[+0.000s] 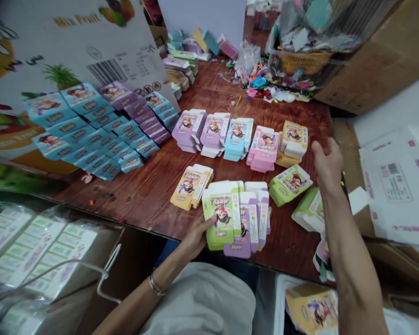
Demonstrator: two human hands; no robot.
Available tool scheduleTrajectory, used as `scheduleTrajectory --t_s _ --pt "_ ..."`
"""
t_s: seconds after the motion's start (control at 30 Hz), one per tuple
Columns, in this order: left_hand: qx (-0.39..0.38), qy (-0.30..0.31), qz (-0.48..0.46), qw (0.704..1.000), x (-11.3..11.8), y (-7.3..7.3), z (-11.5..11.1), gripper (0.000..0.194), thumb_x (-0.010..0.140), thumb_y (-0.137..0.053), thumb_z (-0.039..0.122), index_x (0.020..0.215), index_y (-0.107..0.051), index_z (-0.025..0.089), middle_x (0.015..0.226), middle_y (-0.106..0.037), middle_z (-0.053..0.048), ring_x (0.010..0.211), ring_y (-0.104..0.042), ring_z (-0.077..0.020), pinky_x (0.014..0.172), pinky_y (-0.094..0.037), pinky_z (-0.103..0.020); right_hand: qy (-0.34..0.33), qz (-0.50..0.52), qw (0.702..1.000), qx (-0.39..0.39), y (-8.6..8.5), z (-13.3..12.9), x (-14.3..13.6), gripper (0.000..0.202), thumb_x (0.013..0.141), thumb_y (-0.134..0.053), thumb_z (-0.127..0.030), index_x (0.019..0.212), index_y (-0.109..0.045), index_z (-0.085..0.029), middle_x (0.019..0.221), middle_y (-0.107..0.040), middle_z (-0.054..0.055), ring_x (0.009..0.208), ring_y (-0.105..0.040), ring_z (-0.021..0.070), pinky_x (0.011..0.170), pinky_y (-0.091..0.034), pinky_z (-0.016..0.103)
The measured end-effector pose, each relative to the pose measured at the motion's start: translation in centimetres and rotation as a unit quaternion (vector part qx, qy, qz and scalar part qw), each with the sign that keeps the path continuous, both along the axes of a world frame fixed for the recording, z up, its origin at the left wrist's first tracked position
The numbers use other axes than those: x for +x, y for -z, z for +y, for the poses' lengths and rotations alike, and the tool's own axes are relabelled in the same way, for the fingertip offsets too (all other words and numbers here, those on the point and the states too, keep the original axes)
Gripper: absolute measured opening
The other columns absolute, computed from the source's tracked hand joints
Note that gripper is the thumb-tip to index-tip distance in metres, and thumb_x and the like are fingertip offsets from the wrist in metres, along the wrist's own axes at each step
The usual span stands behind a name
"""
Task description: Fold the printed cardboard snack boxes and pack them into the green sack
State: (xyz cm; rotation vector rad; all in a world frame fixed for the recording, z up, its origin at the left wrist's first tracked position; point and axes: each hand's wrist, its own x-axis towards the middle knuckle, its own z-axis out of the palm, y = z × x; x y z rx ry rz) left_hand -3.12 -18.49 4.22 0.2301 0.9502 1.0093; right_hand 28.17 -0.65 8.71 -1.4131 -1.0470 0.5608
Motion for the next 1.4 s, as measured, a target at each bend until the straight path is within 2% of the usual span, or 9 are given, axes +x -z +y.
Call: scheduleTrajectory --t_s 0.17,0.3,0.4,0.5,0.67,0.8,1.07,1.23,1.4 --pt "0.041 0.01 0.021 0.999 -0.4 0.4 0.3 0.065 0.057 -0.088 0.039 0.109 -0.062 0.013 0.108 -0.073 -0.013 0.099 -0.07 -0.0302 0.087 -0.056 -0.039 -0.139 0.092 0.972 -0.165 0.6 -14.8 -5.2 0.071 0.078 -0.061 -0.064 0.136 -0.048 -0.025 0.134 -0.059 0.012 0.121 -0.058 0.0265 0.102 -0.046 0.049" --pt "0.053 0.054 0.044 0.996 -0.8 1.3 -0.2 0.064 0.059 -0.086 0.04 0.112 -0.06 0.015 0.109 -0.072 -0.011 0.102 -0.069 -0.0297 0.091 -0.055 -0.041 -0.152 0.072 0.965 -0.202 4.0 -20.2 -12.1 0.097 0.074 -0.058 -0.073 0.15 -0.027 -0.023 0.149 -0.044 0.01 0.136 -0.044 0.0264 0.114 -0.035 0.045" --pt "0.072 0.092 0.059 0.991 -1.1 2.1 -0.8 0.065 0.062 -0.085 0.039 0.117 -0.059 0.016 0.114 -0.071 -0.01 0.108 -0.066 -0.0289 0.096 -0.052 -0.041 -0.119 0.038 0.975 -0.183 5.7 -20.4 -16.4 0.106 0.071 -0.064 -0.069 0.153 -0.02 -0.017 0.149 -0.042 0.013 0.135 -0.043 0.0284 0.113 -0.037 0.046" --pt "0.082 0.119 0.056 0.988 -1.2 2.6 -1.2 0.06 0.065 -0.083 0.039 0.116 -0.063 0.014 0.113 -0.071 -0.011 0.106 -0.067 -0.0295 0.096 -0.052 -0.042 -0.091 0.03 0.98 -0.172 6.3 -20.2 -18.7 0.086 0.079 -0.057 -0.063 0.148 -0.033 -0.018 0.145 -0.047 0.013 0.133 -0.045 0.0274 0.113 -0.036 0.046" --pt "0.082 0.104 0.028 0.991 -1.4 2.2 -1.2 0.058 0.061 -0.085 0.035 0.111 -0.067 0.012 0.107 -0.073 -0.012 0.101 -0.069 -0.0316 0.093 -0.053 -0.043 -0.094 0.131 0.97 -0.184 6.8 -20.4 -18.0 0.076 0.079 -0.06 -0.059 0.143 -0.044 -0.021 0.133 -0.059 0.01 0.113 -0.061 0.0233 0.098 -0.05 0.04" --pt "0.058 0.091 -0.01 0.994 -1.2 1.9 -1.0 0.062 0.061 -0.085 0.038 0.113 -0.066 0.012 0.107 -0.073 -0.014 0.099 -0.069 -0.0332 0.09 -0.055 -0.045 -0.091 0.077 0.982 -0.148 6.7 -20.7 -18.1 0.052 0.076 -0.068 -0.05 0.119 -0.067 -0.02 0.127 -0.063 0.009 0.117 -0.058 0.0247 0.106 -0.044 0.043" --pt "-0.008 0.07 -0.007 0.998 0.3 2.4 0.6 0.061 0.066 -0.077 0.057 0.107 -0.066 0.013 0.1 -0.074 -0.014 0.1 -0.069 -0.0317 0.091 -0.055 -0.045 0.009 0.135 0.984 -0.115 7.3 -20.0 -19.3 0.038 0.079 -0.065 -0.048 0.103 -0.074 -0.02 0.121 -0.068 0.007 0.116 -0.06 0.024 0.108 -0.042 0.044" --pt "0.106 0.009 0.165 0.981 1.0 2.4 1.4 0.062 0.071 -0.075 0.054 0.118 -0.06 0.017 0.115 -0.07 -0.011 0.111 -0.064 -0.0276 0.096 -0.051 -0.039 0.014 0.233 0.96 -0.153 8.0 -20.1 -19.3 0.062 0.081 -0.057 -0.06 0.127 -0.061 -0.019 0.125 -0.066 0.01 0.112 -0.064 0.0266 0.099 -0.05 0.046" --pt "0.242 0.073 0.248 0.935 0.6 2.4 1.8 0.052 0.083 -0.062 0.053 0.12 -0.058 0.016 0.119 -0.066 -0.01 0.108 -0.063 -0.0248 0.095 -0.049 -0.036 -0.034 0.204 0.959 -0.191 7.9 -20.1 -19.3 0.095 0.07 -0.067 -0.062 0.147 -0.034 -0.019 0.132 -0.061 0.013 0.107 -0.066 0.0286 0.087 -0.057 0.044"
